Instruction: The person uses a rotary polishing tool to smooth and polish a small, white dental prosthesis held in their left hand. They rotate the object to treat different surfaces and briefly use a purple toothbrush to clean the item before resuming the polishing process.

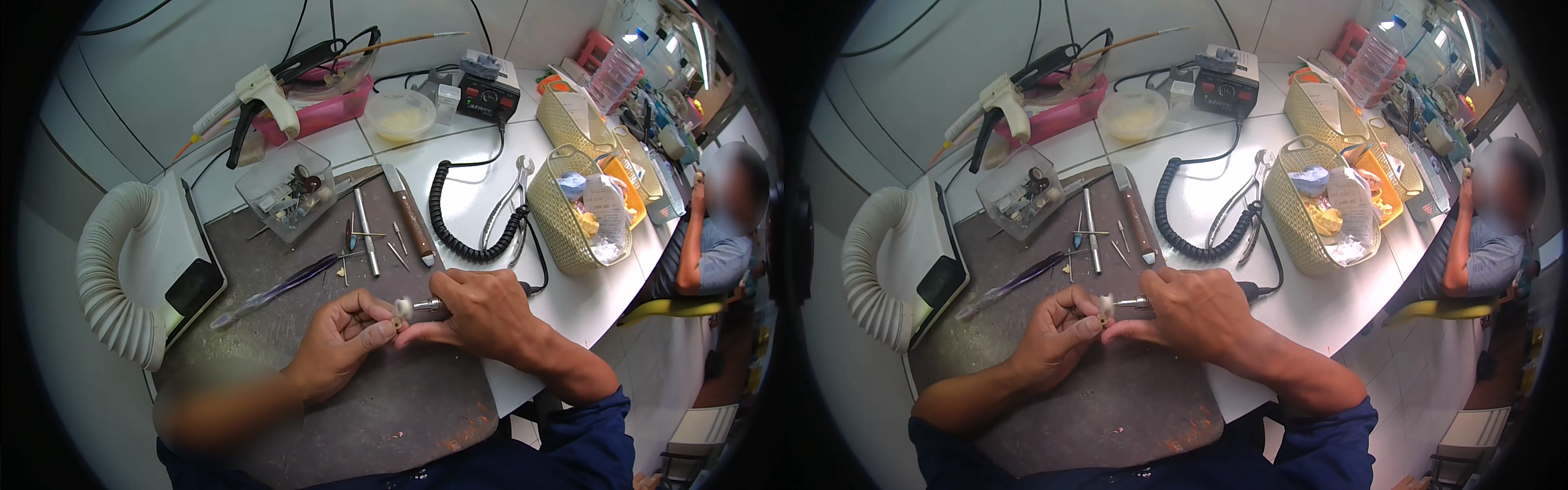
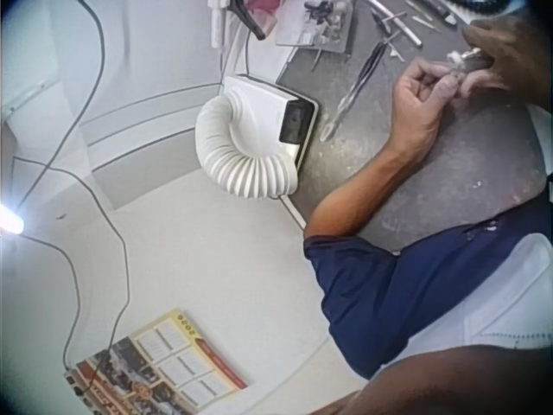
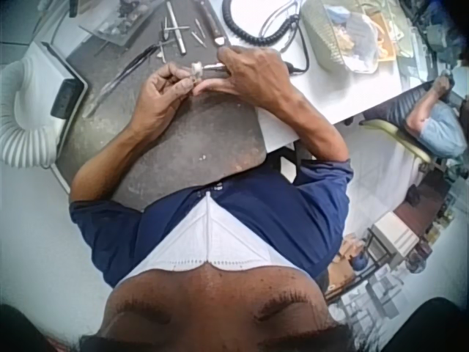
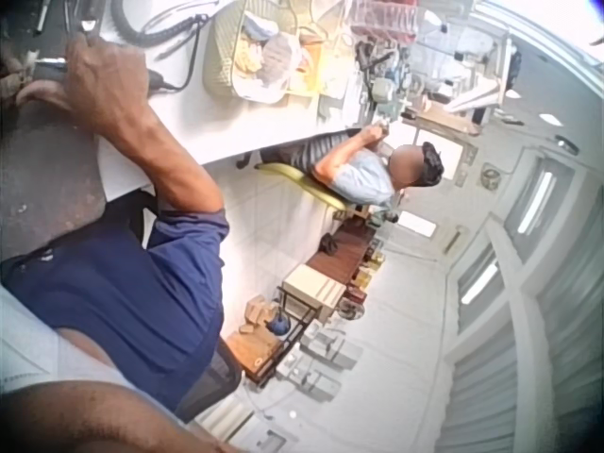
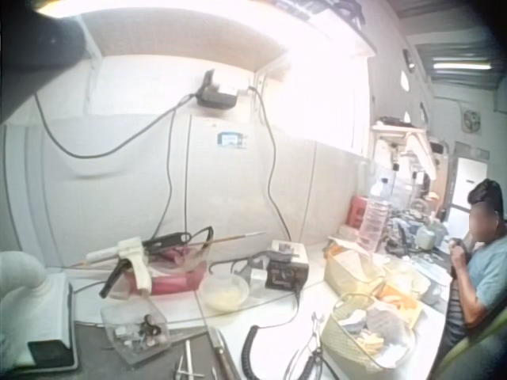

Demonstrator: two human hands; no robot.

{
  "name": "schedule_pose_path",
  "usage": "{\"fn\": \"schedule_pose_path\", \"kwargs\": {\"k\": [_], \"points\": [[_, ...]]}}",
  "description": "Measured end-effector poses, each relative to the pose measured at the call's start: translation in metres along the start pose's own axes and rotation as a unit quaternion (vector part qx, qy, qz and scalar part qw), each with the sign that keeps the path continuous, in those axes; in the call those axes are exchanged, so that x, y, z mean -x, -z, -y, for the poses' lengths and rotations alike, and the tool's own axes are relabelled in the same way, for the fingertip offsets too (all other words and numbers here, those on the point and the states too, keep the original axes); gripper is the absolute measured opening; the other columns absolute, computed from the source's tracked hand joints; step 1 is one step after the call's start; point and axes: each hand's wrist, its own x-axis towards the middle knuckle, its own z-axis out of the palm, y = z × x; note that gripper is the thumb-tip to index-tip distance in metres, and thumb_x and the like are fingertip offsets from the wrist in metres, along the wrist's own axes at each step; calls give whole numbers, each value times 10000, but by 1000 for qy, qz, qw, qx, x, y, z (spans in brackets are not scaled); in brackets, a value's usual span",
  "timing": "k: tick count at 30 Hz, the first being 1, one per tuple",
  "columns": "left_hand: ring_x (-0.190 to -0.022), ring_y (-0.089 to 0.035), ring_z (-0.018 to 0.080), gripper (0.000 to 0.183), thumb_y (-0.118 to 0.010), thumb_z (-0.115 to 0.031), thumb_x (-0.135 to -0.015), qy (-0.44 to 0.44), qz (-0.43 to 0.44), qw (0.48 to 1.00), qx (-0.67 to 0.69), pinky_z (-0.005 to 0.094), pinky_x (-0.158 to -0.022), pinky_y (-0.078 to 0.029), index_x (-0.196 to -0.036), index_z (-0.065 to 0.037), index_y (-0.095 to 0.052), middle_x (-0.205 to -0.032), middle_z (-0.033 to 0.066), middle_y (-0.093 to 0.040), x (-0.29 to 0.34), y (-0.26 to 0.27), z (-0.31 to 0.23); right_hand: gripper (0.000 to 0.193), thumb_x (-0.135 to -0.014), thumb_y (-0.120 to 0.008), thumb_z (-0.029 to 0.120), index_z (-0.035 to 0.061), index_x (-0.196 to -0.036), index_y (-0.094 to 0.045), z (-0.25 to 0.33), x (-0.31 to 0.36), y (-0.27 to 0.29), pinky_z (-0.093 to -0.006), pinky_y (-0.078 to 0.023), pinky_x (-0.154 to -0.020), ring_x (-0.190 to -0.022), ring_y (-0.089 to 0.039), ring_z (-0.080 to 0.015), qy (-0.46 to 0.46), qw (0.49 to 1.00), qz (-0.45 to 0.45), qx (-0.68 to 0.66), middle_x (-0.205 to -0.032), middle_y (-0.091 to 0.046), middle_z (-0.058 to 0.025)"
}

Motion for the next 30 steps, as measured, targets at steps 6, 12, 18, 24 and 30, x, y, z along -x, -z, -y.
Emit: {"fn": "schedule_pose_path", "kwargs": {"k": [6, 12, 18, 24, 30], "points": [[-939, -598, 103, 96, -616, -57, -913, -4, -3, 1000, -1, 244, -868, -494, -966, -20, -546, -1008, 78, -615, -1, -2, -1, 629, -747, -621, 661, 52, -630, -509, -2, 3, -5, -338, -454, -422, -473, -602, -237, 11, 1000, 14, 1, -575, -563, -83], [-928, -588, 115, 134, -652, -61, -881, 10, -16, 1000, -3, 271, -838, -464, -940, -50, -532, -1011, 69, -603, 0, -4, -2, 603, -704, -689, 630, 68, -621, -488, 1, 3, -3, -323, -423, -406, -458, -579, -211, 20, 1000, 2, 13, -544, -523, -50], [-943, -592, 118, 121, -648, -54, -882, 18, -8, 1000, -16, 264, -844, -471, -934, -49, -539, -1014, 68, -603, 0, -3, -3, 609, -764, -613, 650, 64, -634, -513, -2, 3, -5, -332, -439, -412, -470, -600, -231, 28, 1000, 8, -7, -565, -559, -74], [-952, -590, 119, 123, -653, -53, -879, 21, -30, 999, -9, 259, -853, -469, -943, -38, -548, -1007, 65, -605, 1, -6, -4, 596, -712, -683, 626, 69, -635, -485, 1, 2, -3, -328, -426, -414, -472, -585, -220, 15, 1000, 7, 1, -552, -526, -53], [-955, -588, 119, 122, -651, -50, -880, 21, -25, 999, -13, 261, -856, -467, -948, -34, -551, -1016, 62, -603, 2, -4, -3, 631, -744, -614, 671, 58, -644, -506, 0, 1, -4, -337, -447, -418, -478, -604, -236, 11, 1000, 6, 7, -570, -559, -81]]}}
